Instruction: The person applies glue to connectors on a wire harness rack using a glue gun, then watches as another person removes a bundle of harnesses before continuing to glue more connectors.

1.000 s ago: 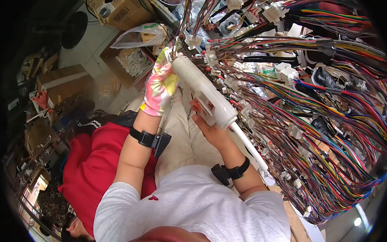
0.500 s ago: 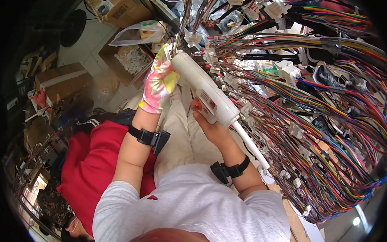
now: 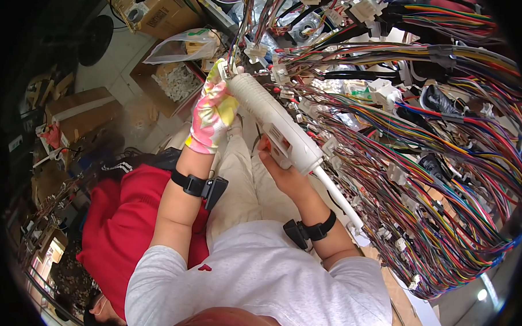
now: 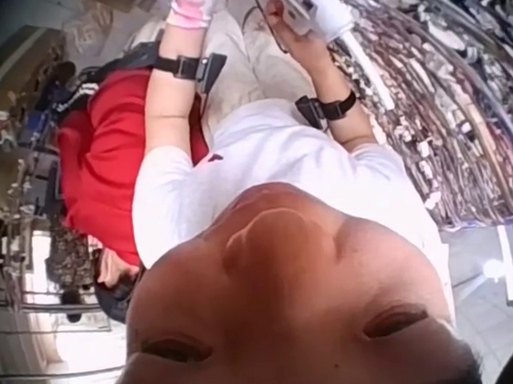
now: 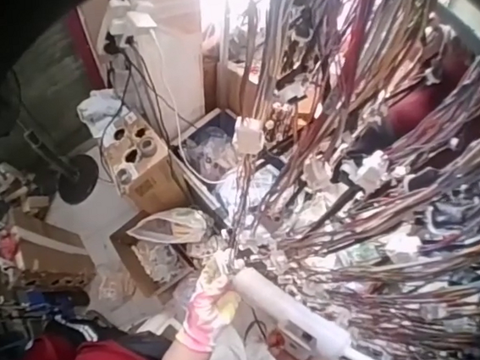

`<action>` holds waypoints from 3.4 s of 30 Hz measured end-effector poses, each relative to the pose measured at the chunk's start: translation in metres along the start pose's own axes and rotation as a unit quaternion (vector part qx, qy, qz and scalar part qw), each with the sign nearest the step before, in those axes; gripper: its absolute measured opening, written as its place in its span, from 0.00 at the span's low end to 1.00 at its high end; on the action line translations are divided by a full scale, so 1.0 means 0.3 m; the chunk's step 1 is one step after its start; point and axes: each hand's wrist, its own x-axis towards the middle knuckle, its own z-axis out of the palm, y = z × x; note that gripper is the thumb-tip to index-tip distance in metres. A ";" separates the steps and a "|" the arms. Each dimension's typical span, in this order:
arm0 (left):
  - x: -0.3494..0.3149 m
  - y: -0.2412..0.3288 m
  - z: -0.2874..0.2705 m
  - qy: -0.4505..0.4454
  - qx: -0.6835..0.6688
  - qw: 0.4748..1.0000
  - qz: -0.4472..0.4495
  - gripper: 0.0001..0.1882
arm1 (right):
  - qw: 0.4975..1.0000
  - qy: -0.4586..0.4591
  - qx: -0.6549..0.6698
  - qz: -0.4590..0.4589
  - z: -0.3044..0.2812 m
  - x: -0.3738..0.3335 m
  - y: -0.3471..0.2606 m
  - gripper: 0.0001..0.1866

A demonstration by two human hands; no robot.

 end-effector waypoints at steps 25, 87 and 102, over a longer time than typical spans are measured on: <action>0.001 -0.003 -0.028 0.018 -0.005 0.999 0.033 0.22 | 0.999 0.010 -0.036 0.017 0.003 -0.018 0.025 0.12; 0.016 -0.011 -0.064 0.018 -0.040 0.999 0.023 0.26 | 0.998 0.030 -0.058 0.014 0.004 -0.012 -0.009 0.17; 0.019 0.012 -0.035 0.027 0.026 0.999 -0.025 0.24 | 0.998 -0.006 0.037 0.048 -0.016 -0.025 -0.053 0.23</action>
